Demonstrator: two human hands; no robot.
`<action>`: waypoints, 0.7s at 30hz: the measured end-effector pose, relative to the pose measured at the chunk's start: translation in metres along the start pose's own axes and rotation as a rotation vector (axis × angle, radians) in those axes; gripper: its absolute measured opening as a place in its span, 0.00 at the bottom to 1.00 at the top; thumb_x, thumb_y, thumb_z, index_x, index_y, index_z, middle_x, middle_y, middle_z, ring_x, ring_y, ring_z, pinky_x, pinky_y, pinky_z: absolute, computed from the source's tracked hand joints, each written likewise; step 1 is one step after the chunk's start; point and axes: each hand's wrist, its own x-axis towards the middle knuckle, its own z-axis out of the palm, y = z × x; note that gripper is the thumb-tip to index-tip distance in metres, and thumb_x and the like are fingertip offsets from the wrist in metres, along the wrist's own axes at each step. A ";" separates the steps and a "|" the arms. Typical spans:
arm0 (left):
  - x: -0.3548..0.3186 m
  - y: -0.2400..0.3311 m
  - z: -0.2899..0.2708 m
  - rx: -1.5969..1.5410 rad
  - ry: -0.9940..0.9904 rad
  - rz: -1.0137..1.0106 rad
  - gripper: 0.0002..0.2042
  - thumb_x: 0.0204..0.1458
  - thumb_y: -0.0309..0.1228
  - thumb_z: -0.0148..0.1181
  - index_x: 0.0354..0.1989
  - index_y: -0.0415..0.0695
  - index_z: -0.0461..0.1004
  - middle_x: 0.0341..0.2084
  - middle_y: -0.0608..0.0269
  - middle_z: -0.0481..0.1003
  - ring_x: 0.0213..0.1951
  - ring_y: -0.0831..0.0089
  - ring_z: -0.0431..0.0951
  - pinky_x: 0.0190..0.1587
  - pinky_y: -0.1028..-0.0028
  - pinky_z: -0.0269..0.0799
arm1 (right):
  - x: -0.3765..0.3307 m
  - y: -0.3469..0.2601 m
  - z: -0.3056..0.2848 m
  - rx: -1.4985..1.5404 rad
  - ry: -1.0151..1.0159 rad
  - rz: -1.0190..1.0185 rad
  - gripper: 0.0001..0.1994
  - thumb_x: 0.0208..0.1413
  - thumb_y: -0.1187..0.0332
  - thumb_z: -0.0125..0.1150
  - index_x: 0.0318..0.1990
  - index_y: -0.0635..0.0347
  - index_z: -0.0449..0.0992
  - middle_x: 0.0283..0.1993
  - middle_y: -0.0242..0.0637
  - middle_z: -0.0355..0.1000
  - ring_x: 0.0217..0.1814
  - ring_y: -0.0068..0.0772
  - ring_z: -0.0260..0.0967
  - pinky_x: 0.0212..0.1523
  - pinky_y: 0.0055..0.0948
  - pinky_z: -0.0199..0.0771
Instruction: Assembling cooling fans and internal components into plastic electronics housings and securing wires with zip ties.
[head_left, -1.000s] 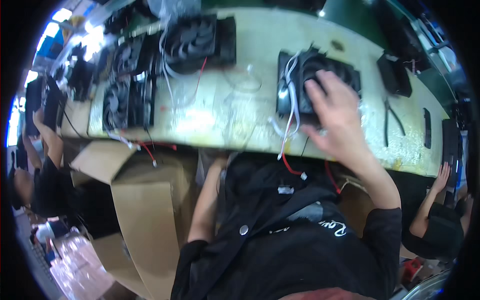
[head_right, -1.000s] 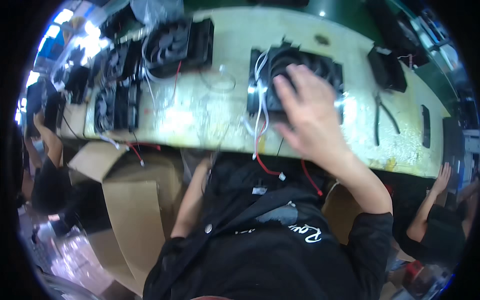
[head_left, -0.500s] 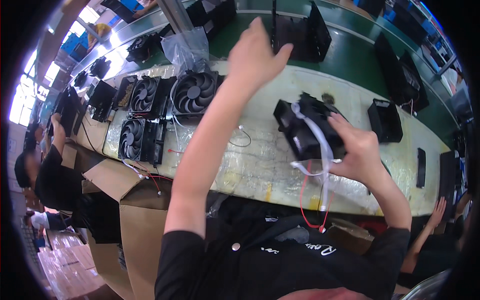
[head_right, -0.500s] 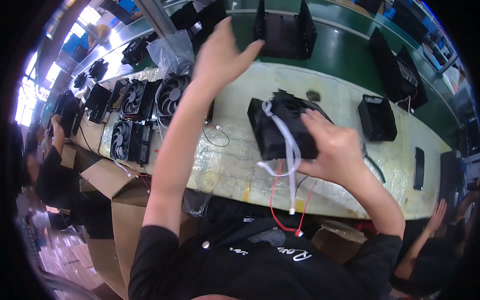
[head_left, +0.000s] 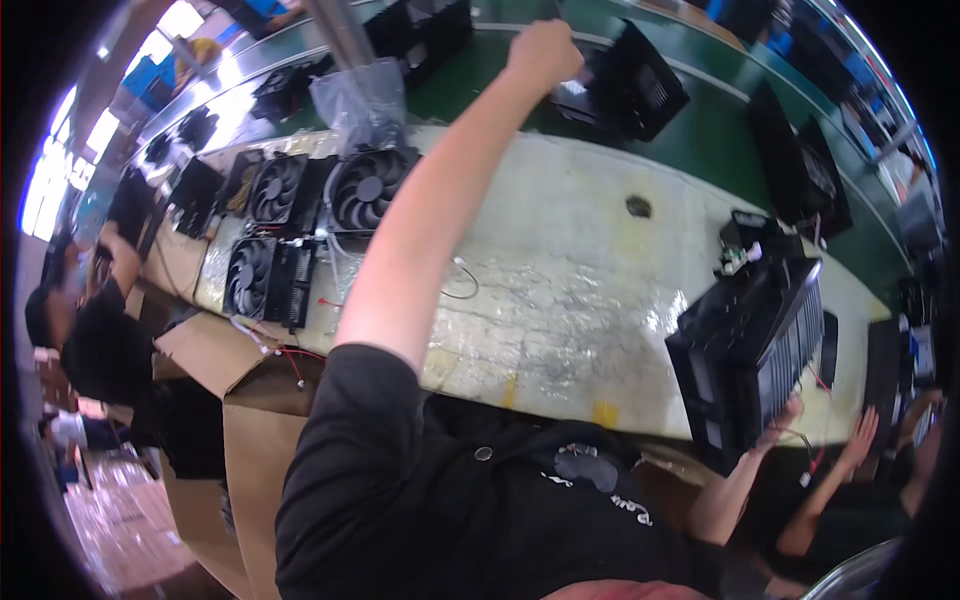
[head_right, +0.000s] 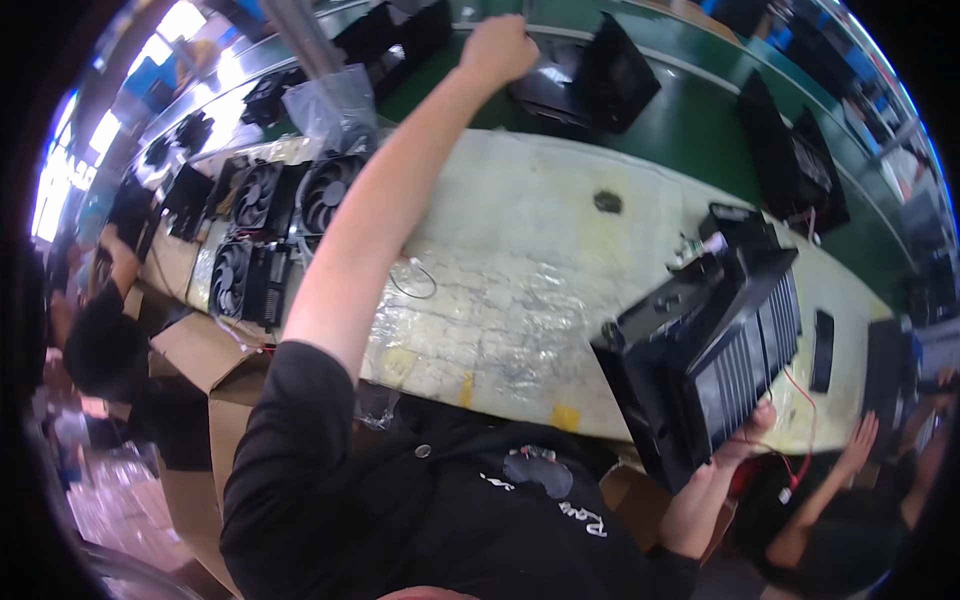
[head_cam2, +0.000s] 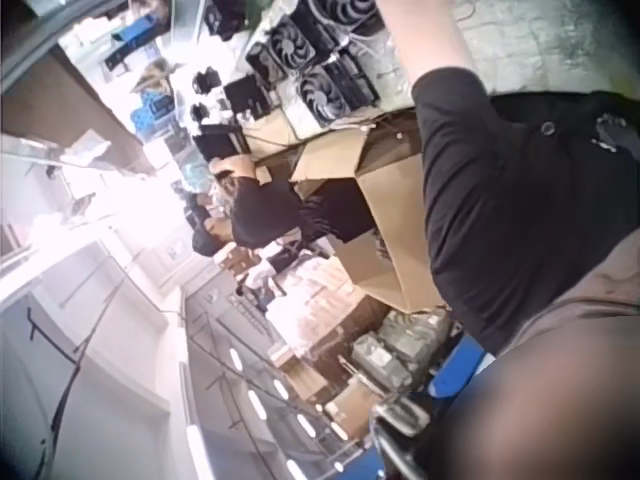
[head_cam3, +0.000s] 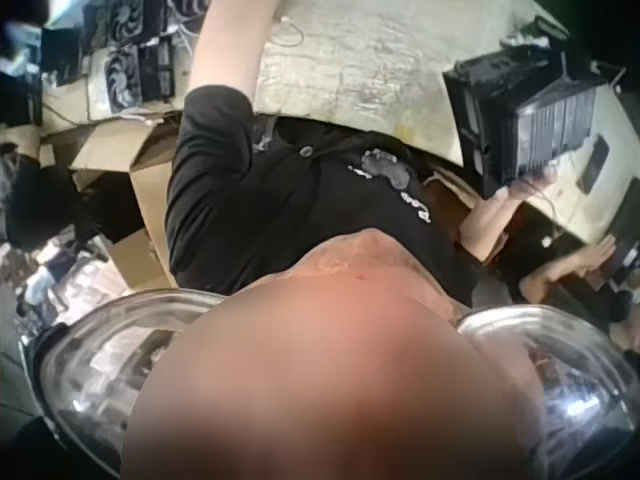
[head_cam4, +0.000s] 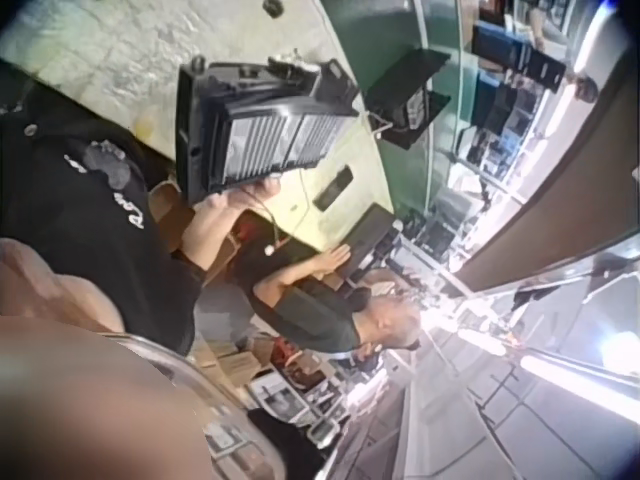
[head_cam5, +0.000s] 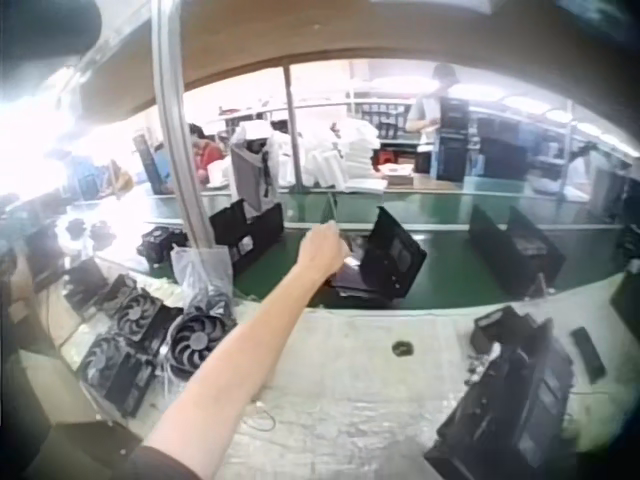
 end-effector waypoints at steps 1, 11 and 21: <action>-0.012 0.012 -0.013 -0.026 0.069 0.050 0.19 0.43 0.28 0.59 0.45 0.30 0.73 0.28 0.41 0.78 0.34 0.46 0.81 0.42 0.55 0.77 | 0.009 -0.009 -0.039 0.204 -0.270 0.307 0.34 0.50 0.63 0.56 0.65 0.68 0.59 0.61 0.56 0.66 0.46 0.49 0.76 0.49 0.45 0.79; -0.279 0.121 -0.086 -0.616 -0.086 -0.009 0.48 0.43 0.29 0.67 0.68 0.28 0.39 0.24 0.46 0.74 0.23 0.52 0.77 0.28 0.62 0.74 | -0.035 0.025 0.002 0.121 -0.247 0.105 0.25 0.55 0.60 0.55 0.57 0.68 0.68 0.55 0.50 0.71 0.52 0.42 0.73 0.55 0.46 0.74; -0.254 0.070 -0.047 -1.577 -0.014 -0.889 0.59 0.40 0.45 0.78 0.67 0.27 0.36 0.60 0.39 0.59 0.64 0.58 0.59 0.65 0.66 0.58 | -0.020 0.041 0.067 -0.100 -0.057 0.227 0.19 0.56 0.61 0.54 0.51 0.64 0.74 0.48 0.47 0.77 0.47 0.39 0.76 0.52 0.40 0.76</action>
